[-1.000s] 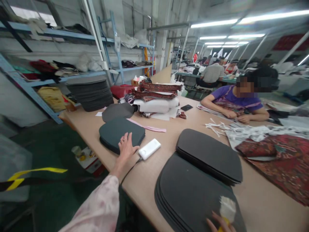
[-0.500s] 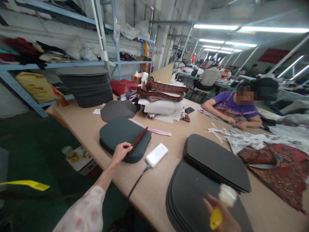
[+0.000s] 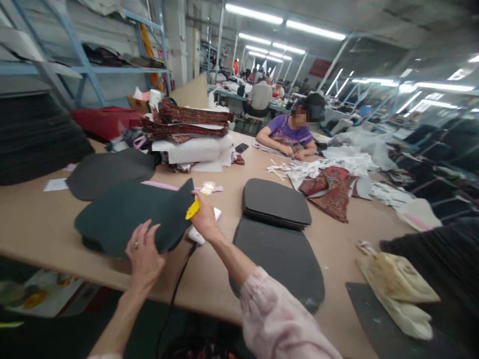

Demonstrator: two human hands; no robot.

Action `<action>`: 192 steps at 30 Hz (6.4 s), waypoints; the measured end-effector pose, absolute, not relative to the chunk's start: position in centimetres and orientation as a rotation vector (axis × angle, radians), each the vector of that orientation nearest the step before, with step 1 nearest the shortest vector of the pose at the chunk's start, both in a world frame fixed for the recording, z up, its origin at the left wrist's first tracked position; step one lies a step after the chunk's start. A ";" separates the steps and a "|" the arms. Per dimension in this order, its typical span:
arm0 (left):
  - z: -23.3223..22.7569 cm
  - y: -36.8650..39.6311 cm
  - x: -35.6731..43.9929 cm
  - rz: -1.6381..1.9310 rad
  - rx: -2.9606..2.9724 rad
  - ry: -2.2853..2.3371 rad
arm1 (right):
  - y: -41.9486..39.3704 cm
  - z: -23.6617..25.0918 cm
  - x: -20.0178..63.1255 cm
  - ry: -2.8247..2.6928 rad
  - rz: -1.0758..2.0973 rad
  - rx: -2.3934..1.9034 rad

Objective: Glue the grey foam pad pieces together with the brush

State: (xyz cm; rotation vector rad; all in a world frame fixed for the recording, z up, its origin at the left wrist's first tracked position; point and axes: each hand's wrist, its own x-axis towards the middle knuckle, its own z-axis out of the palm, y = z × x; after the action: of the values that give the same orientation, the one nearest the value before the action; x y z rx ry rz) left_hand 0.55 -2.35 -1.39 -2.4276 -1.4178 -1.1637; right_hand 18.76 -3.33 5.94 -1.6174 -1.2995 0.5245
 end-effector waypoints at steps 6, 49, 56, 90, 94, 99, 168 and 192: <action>0.2 -4.3 3.3 -1.234 -2.603 -1.225 | -13.7 7.6 29.6 -1.333 0.299 -1.674; -5.6 -7.1 37.7 -0.357 -3.315 -0.855 | -8.1 4.2 48.3 -1.094 0.841 -1.398; -5.5 -6.8 38.1 -0.276 -3.390 -0.968 | -5.5 1.4 46.9 -1.256 1.021 -1.483; -6.1 -6.0 37.9 -0.263 -3.284 -0.846 | 3.1 0.5 60.6 -1.183 0.422 -1.668; -6.9 -5.9 37.9 -0.319 -3.185 -0.807 | 3.5 0.3 61.4 -1.304 0.552 -1.634; -7.8 -5.8 38.0 -0.486 -3.078 -0.799 | 0.2 -0.7 65.8 -1.207 0.475 -1.691; -5.2 -6.4 38.7 -0.490 -3.070 -0.785 | -22.4 -3.7 59.5 -0.598 -0.142 -2.137; -2.5 5.6 34.0 -0.568 -3.823 -0.900 | -10.3 -0.3 43.6 -0.862 0.704 -1.472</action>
State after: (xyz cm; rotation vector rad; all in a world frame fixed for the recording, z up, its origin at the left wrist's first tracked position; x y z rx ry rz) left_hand 33.99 5.64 -2.53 -3.8226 -0.9001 -0.5682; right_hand 43.64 -10.28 -0.26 -1.4724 -0.8622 0.7037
